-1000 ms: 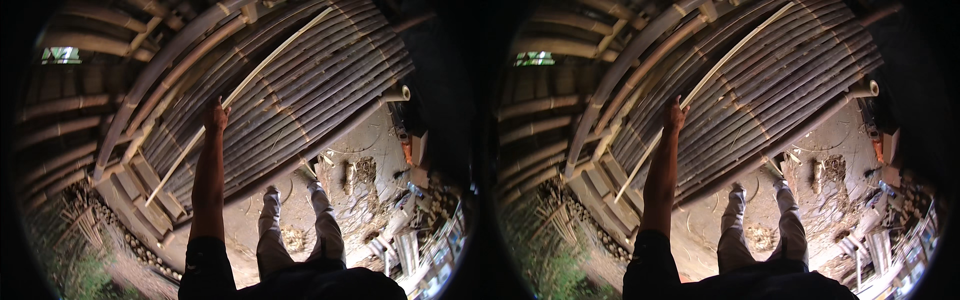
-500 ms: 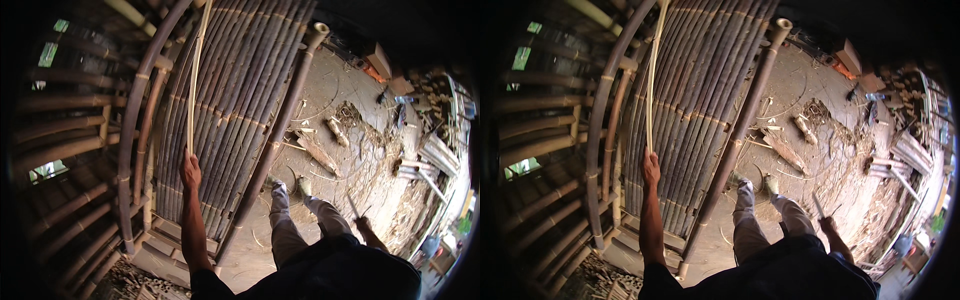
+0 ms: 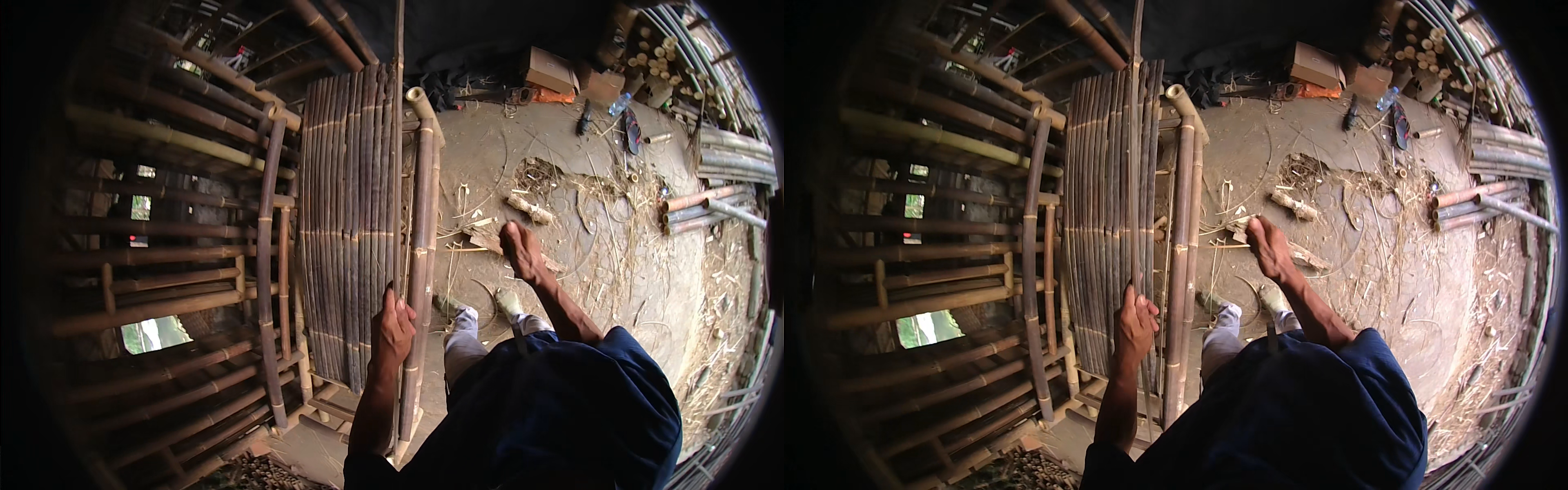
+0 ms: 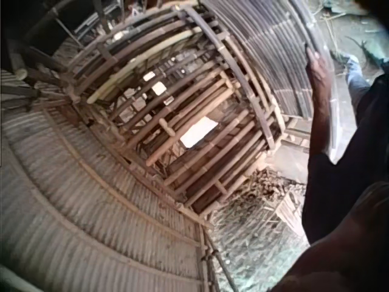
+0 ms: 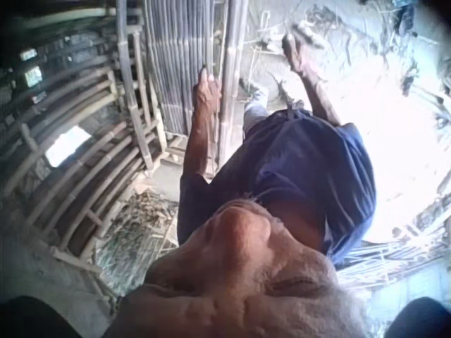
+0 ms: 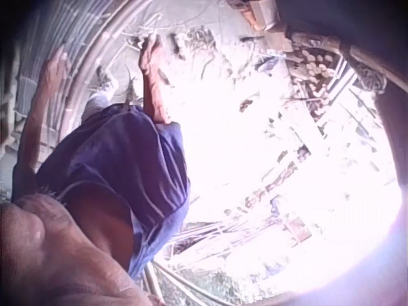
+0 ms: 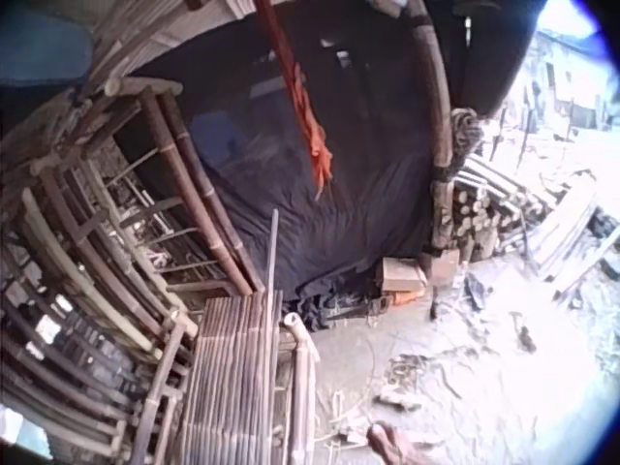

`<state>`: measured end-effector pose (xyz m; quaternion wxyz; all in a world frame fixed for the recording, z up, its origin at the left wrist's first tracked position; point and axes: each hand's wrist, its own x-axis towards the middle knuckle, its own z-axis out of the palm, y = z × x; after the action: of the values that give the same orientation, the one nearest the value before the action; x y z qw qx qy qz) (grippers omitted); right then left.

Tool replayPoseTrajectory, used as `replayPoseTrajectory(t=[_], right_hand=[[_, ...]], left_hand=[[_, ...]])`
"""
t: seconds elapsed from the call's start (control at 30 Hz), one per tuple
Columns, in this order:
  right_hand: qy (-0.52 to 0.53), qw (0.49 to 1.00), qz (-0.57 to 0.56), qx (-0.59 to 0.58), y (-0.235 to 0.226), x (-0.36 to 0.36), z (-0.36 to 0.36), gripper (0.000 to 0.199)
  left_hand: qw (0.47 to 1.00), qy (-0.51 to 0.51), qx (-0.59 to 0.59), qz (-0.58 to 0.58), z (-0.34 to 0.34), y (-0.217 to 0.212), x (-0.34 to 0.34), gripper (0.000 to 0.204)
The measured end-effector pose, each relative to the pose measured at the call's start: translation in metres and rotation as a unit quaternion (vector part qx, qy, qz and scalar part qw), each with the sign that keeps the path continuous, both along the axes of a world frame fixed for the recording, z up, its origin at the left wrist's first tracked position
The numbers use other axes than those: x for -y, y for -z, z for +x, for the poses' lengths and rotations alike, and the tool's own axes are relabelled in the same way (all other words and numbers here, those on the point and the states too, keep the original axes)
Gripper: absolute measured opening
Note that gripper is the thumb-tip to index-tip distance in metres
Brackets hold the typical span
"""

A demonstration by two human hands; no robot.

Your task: The person uses a machete to split long bamboo poles into thin strips. They repeatedly strike the bamboo against a wooden block to drive the blade through the material, then place the finished strips onto a bamboo rack.

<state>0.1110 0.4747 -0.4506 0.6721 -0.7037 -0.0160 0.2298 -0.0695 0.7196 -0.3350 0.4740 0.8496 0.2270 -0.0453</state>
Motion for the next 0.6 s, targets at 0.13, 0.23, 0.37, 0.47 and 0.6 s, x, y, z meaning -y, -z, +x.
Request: replayPoseTrajectory(t=[0.13, 0.23, 0.37, 0.47, 0.6], right_hand=[[-0.097, 0.958, -0.205, 0.177, -0.08, 0.015, 0.015, 0.064], [-0.184, 0.905, -0.29, 0.252, -0.089, 0.024, 0.008, 0.067], [-0.248, 0.87, -0.268, 0.331, -0.087, 0.036, -0.038, 0.068], [-0.242, 0.894, -0.19, 0.325, -0.068, 0.034, -0.07, 0.066], [-0.189, 0.864, -0.205, 0.419, -0.056, 0.033, -0.048, 0.063]], left_hand=[[1.0, 0.017, -0.026, -0.001, 0.038, -0.029, 0.036, 0.044], [0.988, 0.041, 0.041, -0.143, 0.05, -0.017, 0.054, 0.042], [0.971, 0.035, 0.007, -0.235, 0.055, -0.003, 0.077, 0.051], [0.971, -0.025, 0.041, -0.233, 0.058, -0.005, 0.106, 0.06], [0.976, -0.055, -0.004, -0.213, 0.06, -0.025, 0.117, 0.058]])
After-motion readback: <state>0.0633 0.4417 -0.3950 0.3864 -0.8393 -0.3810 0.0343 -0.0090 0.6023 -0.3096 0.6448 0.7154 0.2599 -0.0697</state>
